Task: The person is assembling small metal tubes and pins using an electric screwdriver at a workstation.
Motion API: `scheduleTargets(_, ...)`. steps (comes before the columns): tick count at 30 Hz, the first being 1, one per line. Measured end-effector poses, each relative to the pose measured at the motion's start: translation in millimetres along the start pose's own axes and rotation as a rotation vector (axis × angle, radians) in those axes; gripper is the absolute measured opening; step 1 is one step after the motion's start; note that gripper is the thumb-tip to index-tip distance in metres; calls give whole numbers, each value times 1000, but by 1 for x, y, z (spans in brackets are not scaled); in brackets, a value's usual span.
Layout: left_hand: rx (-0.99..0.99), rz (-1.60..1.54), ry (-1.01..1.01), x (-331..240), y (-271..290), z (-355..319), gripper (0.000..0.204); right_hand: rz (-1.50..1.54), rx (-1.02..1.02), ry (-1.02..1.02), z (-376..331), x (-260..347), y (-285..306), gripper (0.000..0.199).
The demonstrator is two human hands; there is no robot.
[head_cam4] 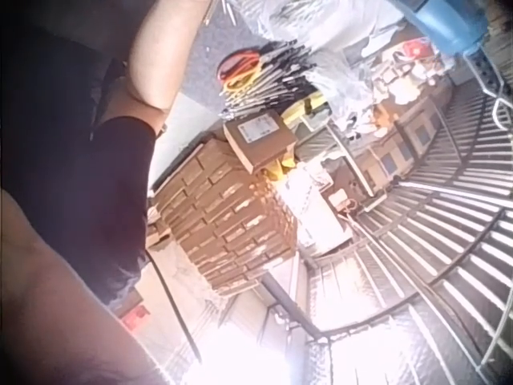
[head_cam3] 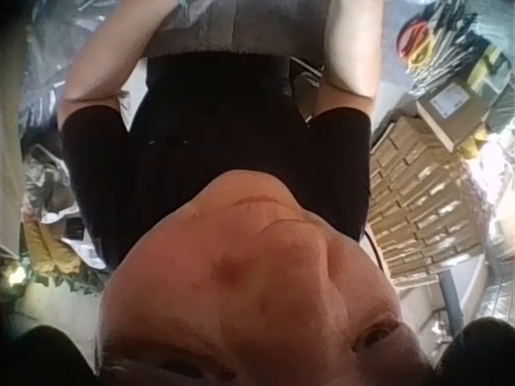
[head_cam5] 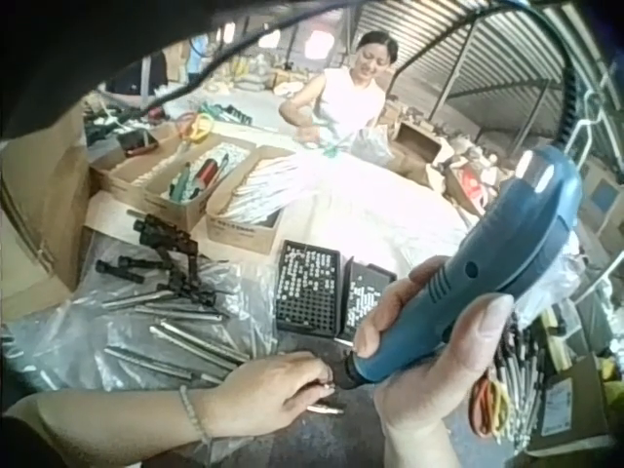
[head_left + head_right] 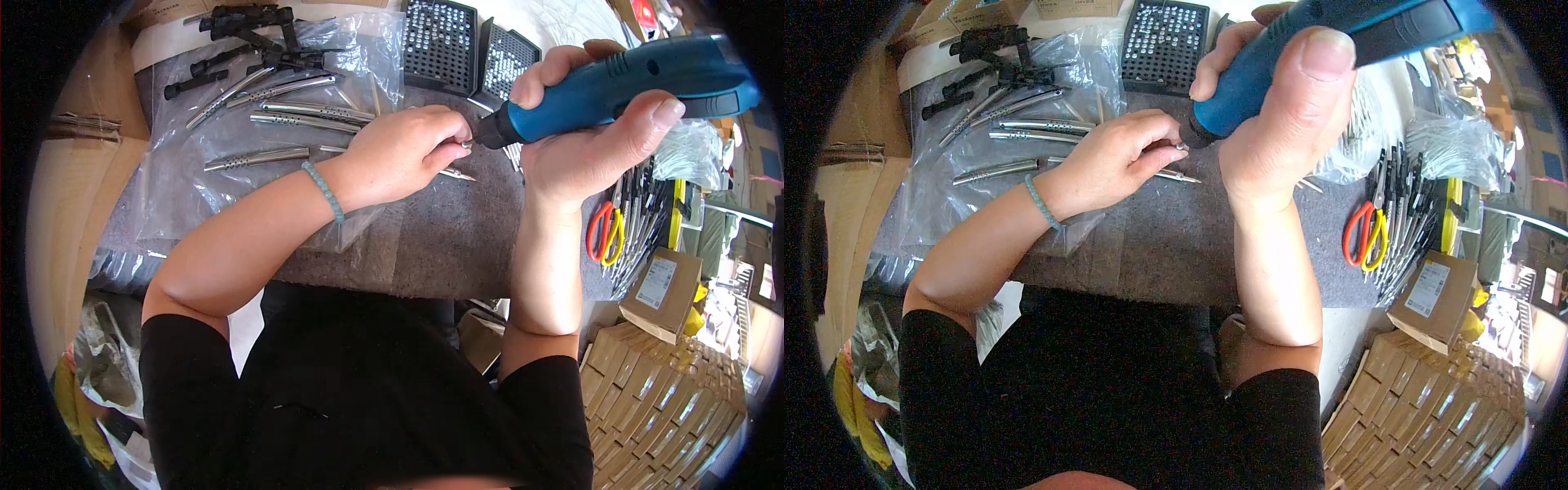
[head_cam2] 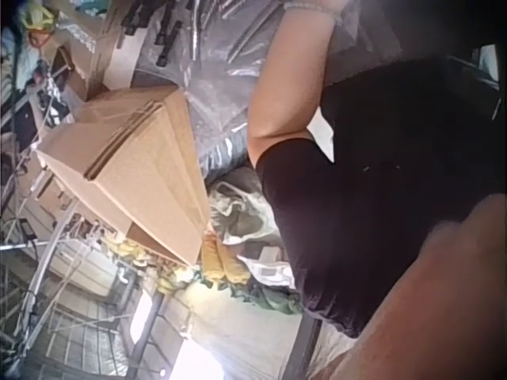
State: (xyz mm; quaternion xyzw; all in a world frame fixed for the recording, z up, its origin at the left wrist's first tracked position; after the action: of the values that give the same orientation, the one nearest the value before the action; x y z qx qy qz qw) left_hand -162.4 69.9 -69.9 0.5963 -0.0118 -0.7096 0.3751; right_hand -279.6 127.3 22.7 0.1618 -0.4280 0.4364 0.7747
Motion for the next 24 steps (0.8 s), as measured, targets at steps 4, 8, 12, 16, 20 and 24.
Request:
scheduleTargets(4,15,-30,-70,0,3,1,17,226,27,23,0,-5,11,77)
scheduleTargets(8,106,157,-158,1,5,-1,19,264,95,-7,-5,0,24,80)
scheduleTargets(12,109,229,-205,-2,4,-4,17,297,94,-44,-17,1,19,82)
scheduleTargets(16,91,381,-174,-3,6,-3,17,-5,-47,-50,-19,3,9,78)
scheduleTargets(20,81,335,-129,-1,5,-2,15,40,-59,-50,-20,-2,10,76)
scheduleTargets(24,80,334,-127,0,6,-3,14,99,-45,-34,-23,-8,7,74)
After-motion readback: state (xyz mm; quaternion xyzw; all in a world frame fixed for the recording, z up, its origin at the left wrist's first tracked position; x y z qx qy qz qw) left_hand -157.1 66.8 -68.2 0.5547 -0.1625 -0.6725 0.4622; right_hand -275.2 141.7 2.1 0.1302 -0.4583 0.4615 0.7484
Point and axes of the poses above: each hand's wrist, its own z-axis towards the middle knuckle, its own y-axis out of the back of the hand, x = y × z, the point moved 2 cm from there along z, towards the middle knuckle, and after that the axes turned 5 degrees about y, right-handed, at the moved point
